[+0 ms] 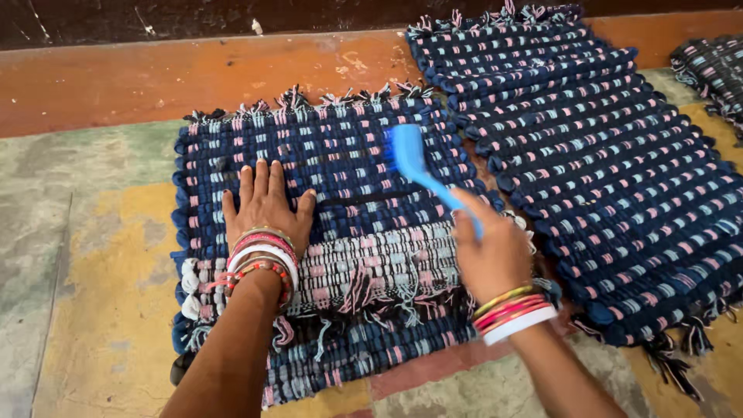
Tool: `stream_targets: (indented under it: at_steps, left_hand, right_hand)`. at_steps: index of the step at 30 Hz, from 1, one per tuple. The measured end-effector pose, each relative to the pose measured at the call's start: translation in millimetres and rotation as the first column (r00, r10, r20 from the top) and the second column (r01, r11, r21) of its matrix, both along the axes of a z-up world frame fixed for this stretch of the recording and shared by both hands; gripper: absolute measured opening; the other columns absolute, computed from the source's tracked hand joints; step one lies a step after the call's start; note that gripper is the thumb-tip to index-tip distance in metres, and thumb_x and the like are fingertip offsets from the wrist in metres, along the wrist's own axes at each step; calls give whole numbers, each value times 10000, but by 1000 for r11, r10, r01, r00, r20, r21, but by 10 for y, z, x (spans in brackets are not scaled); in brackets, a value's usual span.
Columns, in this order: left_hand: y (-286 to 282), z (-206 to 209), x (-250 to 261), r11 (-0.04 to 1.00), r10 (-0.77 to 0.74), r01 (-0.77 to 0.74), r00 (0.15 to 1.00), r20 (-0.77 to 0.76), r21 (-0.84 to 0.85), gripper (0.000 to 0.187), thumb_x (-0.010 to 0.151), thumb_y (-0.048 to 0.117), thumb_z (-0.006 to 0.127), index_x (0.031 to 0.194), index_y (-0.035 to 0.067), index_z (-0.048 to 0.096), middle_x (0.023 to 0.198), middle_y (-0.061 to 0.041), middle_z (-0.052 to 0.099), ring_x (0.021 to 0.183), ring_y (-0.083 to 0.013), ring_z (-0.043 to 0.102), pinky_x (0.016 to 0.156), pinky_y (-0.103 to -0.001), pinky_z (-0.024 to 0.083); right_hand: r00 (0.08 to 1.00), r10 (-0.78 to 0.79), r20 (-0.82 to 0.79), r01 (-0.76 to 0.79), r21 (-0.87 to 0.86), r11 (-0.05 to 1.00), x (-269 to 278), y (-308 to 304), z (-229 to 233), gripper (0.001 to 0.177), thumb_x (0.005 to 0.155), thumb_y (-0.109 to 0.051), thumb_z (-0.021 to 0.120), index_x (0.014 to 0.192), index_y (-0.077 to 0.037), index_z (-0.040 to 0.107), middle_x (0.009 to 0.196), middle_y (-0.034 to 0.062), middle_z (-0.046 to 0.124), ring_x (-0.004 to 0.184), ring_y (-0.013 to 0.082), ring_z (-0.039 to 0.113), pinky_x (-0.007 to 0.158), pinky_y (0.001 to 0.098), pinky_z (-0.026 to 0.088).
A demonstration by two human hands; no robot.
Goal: The person cleans two rugs on the floor using a blue brush by hand.
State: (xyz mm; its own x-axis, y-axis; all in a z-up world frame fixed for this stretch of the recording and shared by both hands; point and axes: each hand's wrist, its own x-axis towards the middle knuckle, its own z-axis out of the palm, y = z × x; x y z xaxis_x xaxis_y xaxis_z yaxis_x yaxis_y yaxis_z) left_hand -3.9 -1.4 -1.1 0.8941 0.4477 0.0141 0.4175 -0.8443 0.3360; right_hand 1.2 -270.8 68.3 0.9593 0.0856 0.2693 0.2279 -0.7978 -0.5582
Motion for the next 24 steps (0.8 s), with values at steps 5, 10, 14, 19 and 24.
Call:
stream_targets:
  at_steps: [5,10,14,19,24]
  left_hand:
    - [-7,12,23,1000,12,-12,1000,9,-3,779,945,566,444,1577,136,296,1665,-50,225,1539,-237,140,1222,-505,87]
    - [-2,38,2,1000,2,-2,1000,-5,-3,783,939,571,450,1572,137,293,1660,-57,220,1533,-239,137,1215,-505,86]
    - [-5,42,2,1000,-2,2,1000,11,1,777,944,567,455,1572,133,307,1662,-63,235,1539,-242,149,1221,-505,97]
    - [-4,42,-7,1000,-1,1,1000,15,-1,778,946,567,459,1570,129,306,1662,-65,229,1537,-245,142,1218,-508,96]
    - [-67,112,-1,1000,-2,3,1000,-31,26,706,963,551,458,1561,212,299,1655,-43,209,1533,-231,114,1205,-533,86]
  right_hand:
    - [982,-183,-57,179,-68,982,25,-68,49,335,974,-246,605,1285,-220,725,737,206,705,685,366,709,623,472,517]
    - [993,110,54,-117,172,978,-181,325,10,340,963,-241,584,1278,-156,679,809,136,741,612,275,722,549,414,533]
    - [982,155,-106,-148,67,987,-265,432,-31,363,942,-267,595,1289,-230,696,708,139,731,539,276,688,533,408,511]
    - [983,-13,-186,3,-52,999,-79,-23,-98,357,976,-285,585,1316,-263,691,716,198,700,577,329,679,564,448,498]
    - [987,-158,6,158,-67,985,18,-183,-69,328,968,-223,614,1274,-211,729,804,238,711,745,390,699,645,467,514]
